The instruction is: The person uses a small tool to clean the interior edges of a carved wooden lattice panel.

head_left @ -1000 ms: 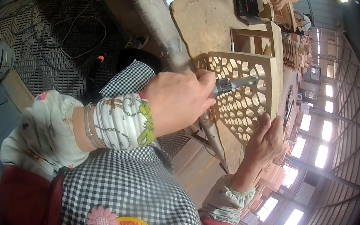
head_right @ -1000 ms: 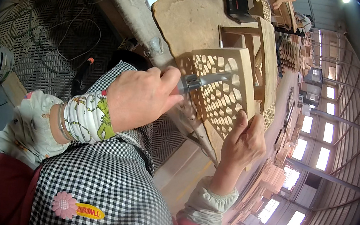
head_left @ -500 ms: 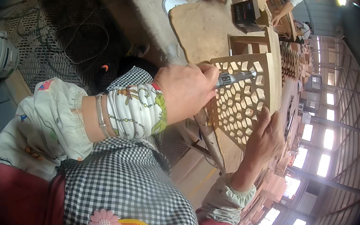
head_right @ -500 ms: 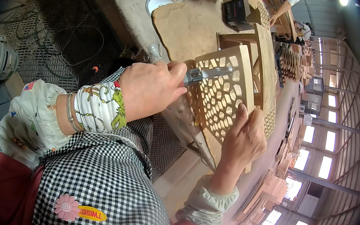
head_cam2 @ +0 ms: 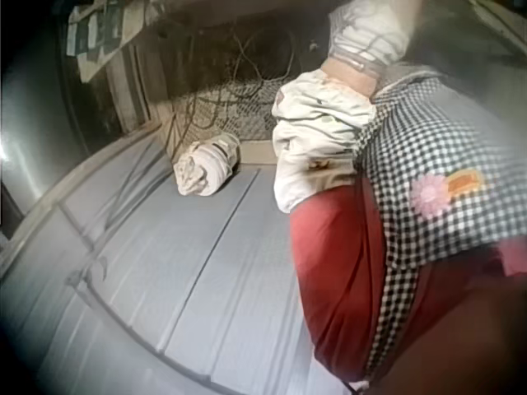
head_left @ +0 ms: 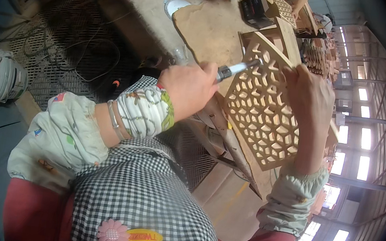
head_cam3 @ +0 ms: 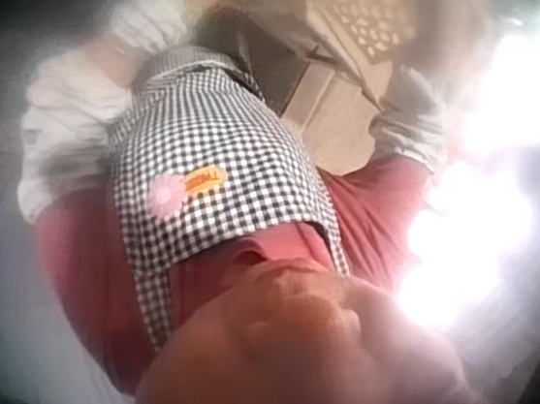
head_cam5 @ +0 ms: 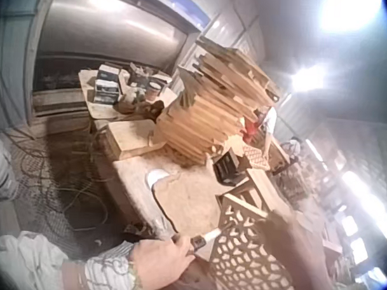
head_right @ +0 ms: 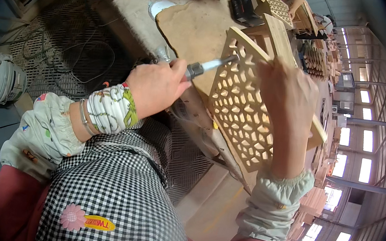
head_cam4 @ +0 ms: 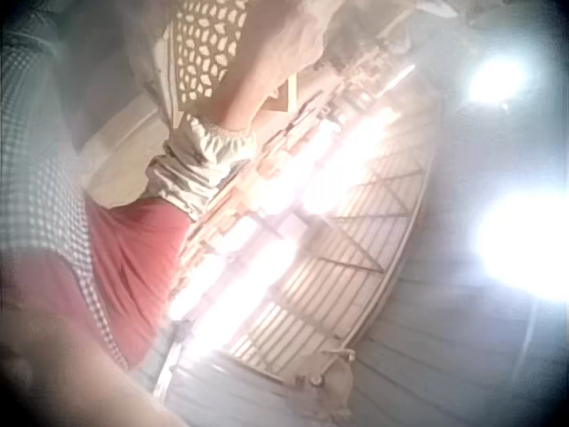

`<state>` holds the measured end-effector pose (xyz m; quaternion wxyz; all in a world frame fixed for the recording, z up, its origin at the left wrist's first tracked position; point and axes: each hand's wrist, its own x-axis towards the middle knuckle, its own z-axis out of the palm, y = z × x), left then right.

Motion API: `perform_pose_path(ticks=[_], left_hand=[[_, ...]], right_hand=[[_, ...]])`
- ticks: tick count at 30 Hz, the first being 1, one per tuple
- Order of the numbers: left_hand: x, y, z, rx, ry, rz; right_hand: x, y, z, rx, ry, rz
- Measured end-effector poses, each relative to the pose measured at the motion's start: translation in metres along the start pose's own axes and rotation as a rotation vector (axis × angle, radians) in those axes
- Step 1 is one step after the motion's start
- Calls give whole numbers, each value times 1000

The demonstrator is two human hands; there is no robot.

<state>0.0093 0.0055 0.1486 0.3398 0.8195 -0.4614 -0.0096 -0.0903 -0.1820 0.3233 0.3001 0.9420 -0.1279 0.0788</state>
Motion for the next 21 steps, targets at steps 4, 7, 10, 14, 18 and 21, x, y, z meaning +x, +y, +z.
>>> perform_pose_path(ticks=[4, 7, 10, 14, 18, 21], left_hand=[[3, -23, 1, 28, -84, -25], [1, -45, 6, -13, -94, -26], [-8, -67, 19, -57, -74, -54], [-15, -75, 43, -180, -125, -143], [-20, -77, 62, -227, -261, -290], [-22, -79, 73, -237, -353, -352]], right_hand=[[33, -34, 3, 29, -105, -145], [57, -62, 19, -131, -131, -246], [87, -101, 26, -209, -276, -274], [103, -128, 60, -210, -301, -294], [112, -160, 77, -265, -469, -431], [112, -167, 83, -185, -450, -453]])
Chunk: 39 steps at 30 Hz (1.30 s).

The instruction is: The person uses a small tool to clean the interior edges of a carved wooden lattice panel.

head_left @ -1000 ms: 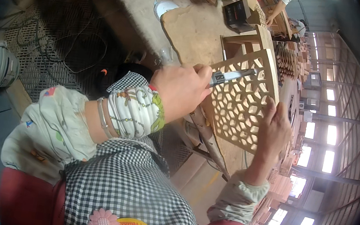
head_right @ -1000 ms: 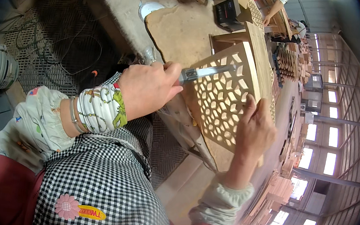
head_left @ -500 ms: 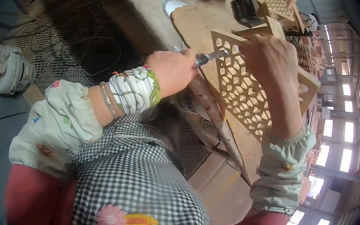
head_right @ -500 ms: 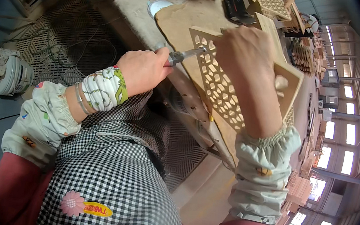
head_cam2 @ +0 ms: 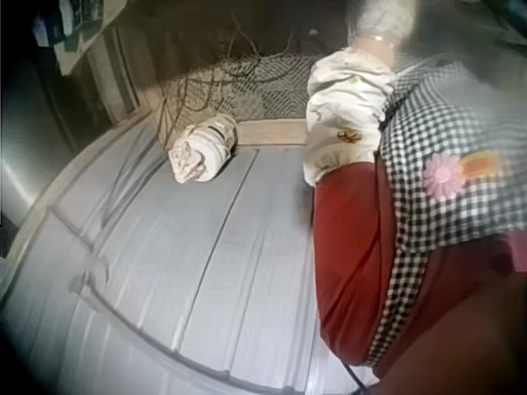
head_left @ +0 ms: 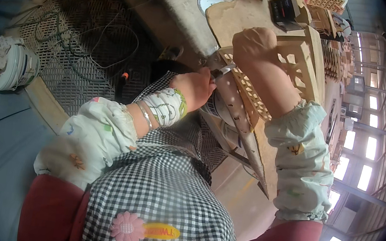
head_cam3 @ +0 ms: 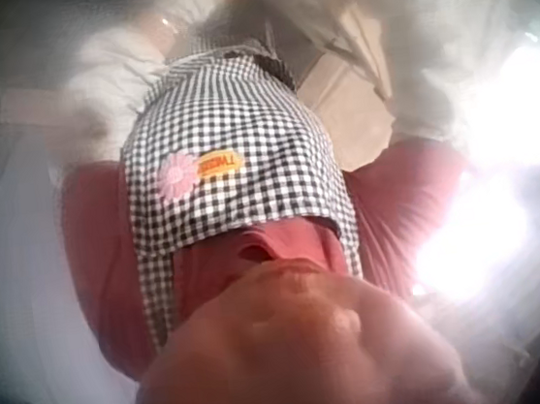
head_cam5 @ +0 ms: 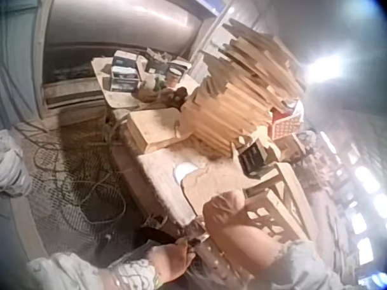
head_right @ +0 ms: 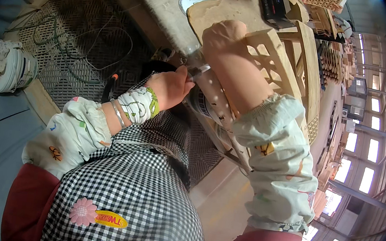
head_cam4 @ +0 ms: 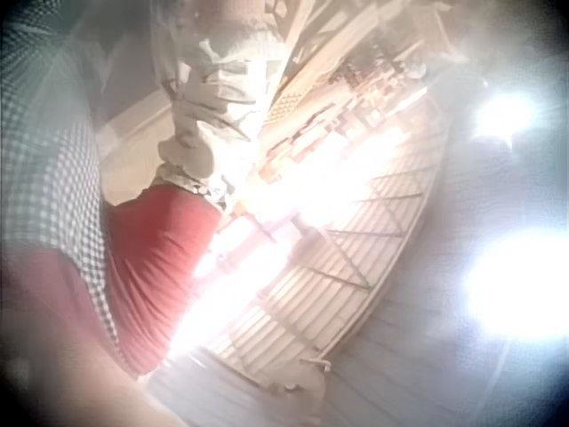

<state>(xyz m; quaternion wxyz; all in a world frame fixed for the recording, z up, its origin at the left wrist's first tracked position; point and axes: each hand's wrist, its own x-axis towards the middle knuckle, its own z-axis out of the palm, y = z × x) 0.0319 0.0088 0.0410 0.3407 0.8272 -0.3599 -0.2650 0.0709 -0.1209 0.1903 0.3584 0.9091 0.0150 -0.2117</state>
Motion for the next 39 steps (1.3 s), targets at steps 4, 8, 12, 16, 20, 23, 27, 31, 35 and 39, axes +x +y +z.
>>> perform_pose_path(ticks=[4, 8, 12, 16, 20, 23, 27, 31, 35, 39], left_hand=[[6, -6, 10, -95, 35, 18], [14, -4, 5, -99, 25, 27], [-10, -3, 1, -149, -21, -34], [-14, -5, 19, -144, 32, -24], [2, -5, 20, -83, 70, 4], [2, -4, 19, -27, 106, -4], [-21, -24, 18, -126, 144, 43], [-43, -77, 10, -468, -14, -18], [-61, -104, 11, -537, -195, -184], [-65, -96, 5, -440, -243, -218]], right_hand=[[-4, 0, 4, 17, 94, -17], [-1, 2, 1, 104, 78, -20], [0, 7, 2, 109, 50, -7], [-3, 8, -1, 81, 108, -48], [5, 4, -9, 35, 38, -3], [7, 8, -3, 70, 71, 0], [0, 14, 0, 46, 85, 30], [-20, 22, 1, -32, 37, 155], [-73, 71, 22, 34, 202, 247], [-148, 114, 19, 95, 378, 475]])
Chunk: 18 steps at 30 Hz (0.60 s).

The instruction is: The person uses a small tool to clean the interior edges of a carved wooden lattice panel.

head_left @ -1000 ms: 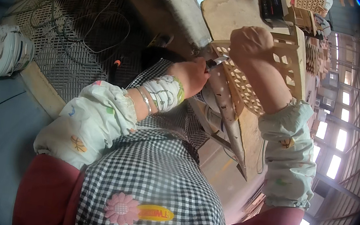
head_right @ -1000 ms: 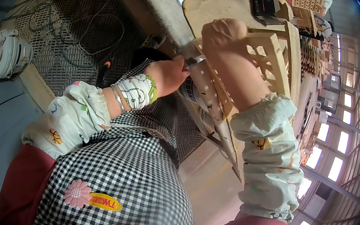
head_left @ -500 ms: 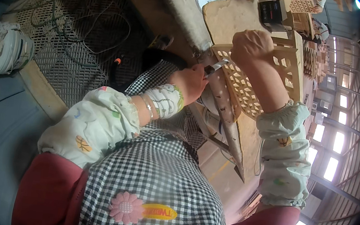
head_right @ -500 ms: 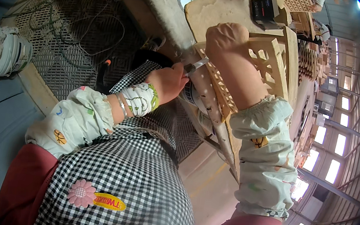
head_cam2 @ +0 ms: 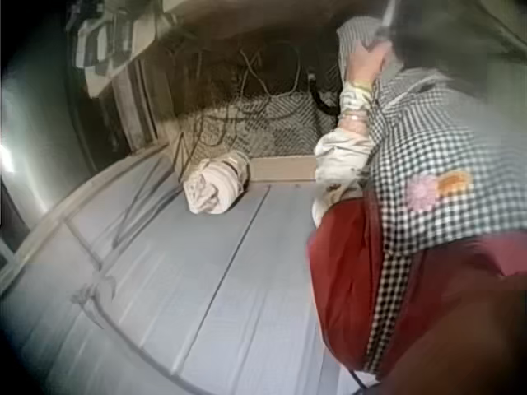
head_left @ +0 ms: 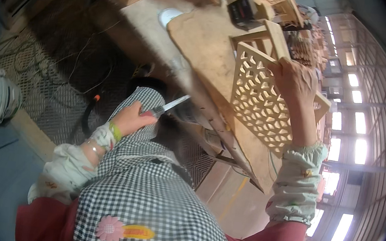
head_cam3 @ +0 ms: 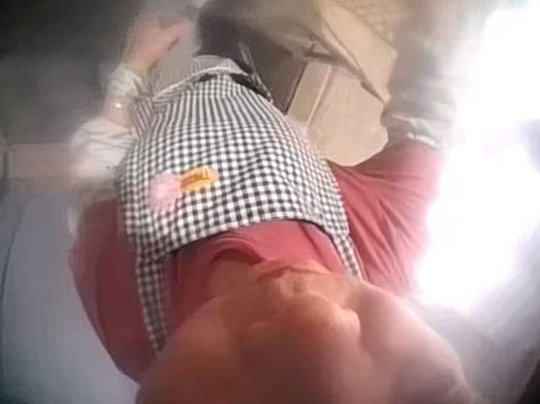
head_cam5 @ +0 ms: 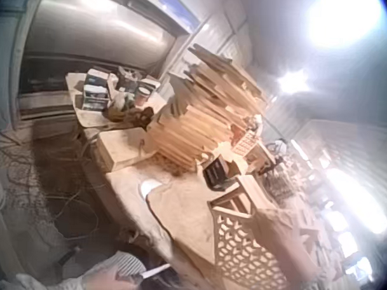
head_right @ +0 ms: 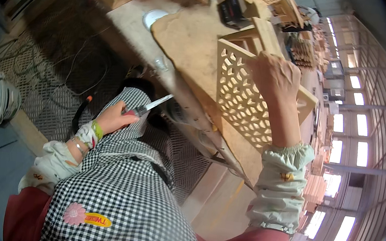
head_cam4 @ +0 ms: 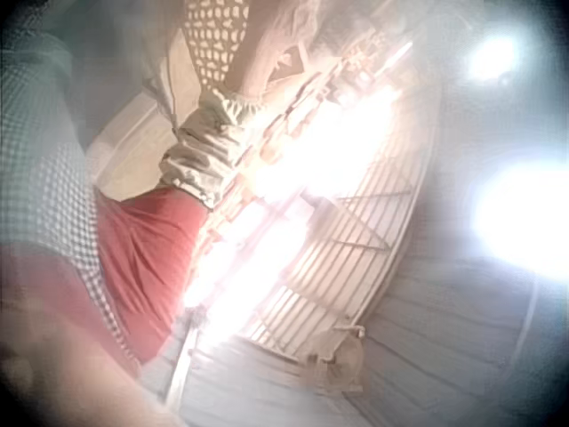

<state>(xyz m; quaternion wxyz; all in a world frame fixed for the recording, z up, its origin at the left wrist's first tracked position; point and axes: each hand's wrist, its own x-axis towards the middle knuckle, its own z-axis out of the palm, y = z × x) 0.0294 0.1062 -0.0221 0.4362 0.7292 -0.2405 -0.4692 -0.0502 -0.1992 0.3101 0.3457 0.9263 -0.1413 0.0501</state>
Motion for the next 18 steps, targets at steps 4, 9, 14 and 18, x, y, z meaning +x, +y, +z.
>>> perform_pose_path(ticks=[4, 9, 14, 18], left_hand=[[-10, 20, 6, 107, 74, 140], [-30, 61, 4, 38, 174, 355], [-59, 120, -2, 11, 142, 467], [-70, 148, 0, 62, 113, 466]], right_hand=[[-56, 47, 2, 83, 292, 86], [-102, 25, 16, 162, 371, 302], [-155, 11, 19, 359, 301, 551], [-171, -5, 5, 420, 177, 640]])
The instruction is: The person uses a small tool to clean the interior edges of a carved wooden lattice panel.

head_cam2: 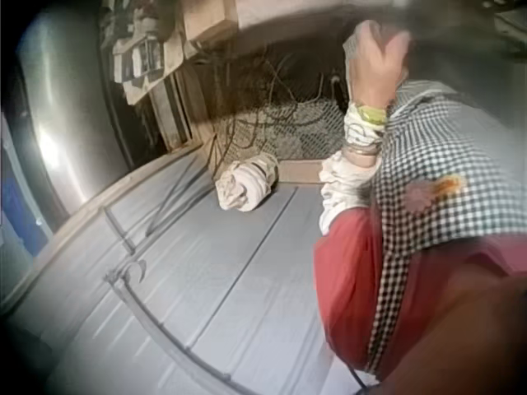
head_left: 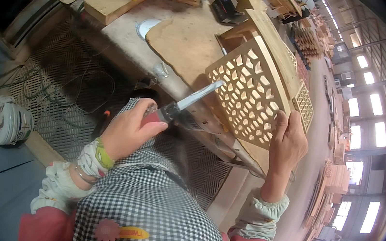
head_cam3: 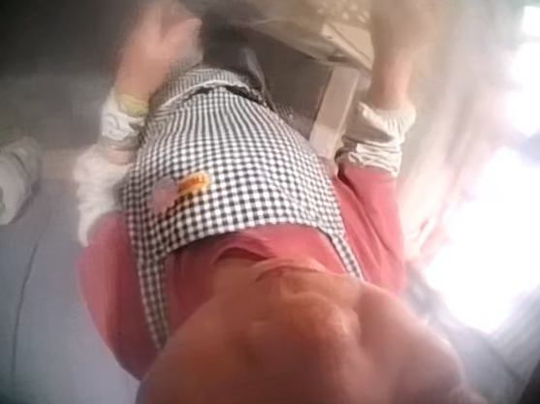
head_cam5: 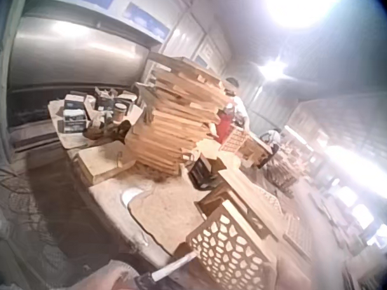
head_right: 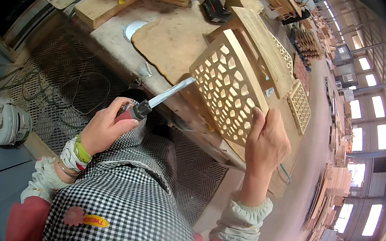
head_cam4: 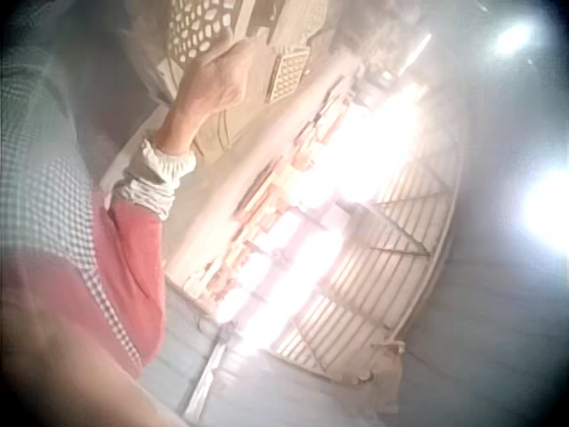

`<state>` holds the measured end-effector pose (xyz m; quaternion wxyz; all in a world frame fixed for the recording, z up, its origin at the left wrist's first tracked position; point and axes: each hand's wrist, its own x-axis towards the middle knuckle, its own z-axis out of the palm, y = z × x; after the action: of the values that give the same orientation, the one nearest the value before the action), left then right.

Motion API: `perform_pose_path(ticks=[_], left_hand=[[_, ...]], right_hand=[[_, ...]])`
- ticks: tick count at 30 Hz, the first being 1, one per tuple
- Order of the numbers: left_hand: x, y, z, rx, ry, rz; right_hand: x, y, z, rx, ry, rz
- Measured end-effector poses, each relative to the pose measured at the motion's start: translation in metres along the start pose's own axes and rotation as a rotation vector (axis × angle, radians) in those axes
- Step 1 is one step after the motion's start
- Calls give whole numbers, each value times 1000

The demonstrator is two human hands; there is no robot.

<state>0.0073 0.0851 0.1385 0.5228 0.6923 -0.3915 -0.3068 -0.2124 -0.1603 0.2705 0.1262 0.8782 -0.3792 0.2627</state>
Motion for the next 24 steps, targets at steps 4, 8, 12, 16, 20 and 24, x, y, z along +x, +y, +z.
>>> perform_pose_path(ticks=[4, 8, 12, 16, 20, 24], left_hand=[[8, 22, -3, 9, 49, 81], [17, 31, -7, 156, 94, 108], [19, 50, -14, 184, 55, 130], [28, 66, -16, 311, -20, 116], [35, 76, -7, 491, -2, 149], [47, 81, 2, 551, 42, 187]], right_hand=[[-7, -7, -3, 3, 7, -74], [-11, -4, -2, -4, 8, -94], [-17, -5, -1, -35, 13, -117], [-23, -9, -4, -16, 9, -145], [-29, -8, -3, -27, 8, -190], [-32, -5, 1, -35, -2, -173]])
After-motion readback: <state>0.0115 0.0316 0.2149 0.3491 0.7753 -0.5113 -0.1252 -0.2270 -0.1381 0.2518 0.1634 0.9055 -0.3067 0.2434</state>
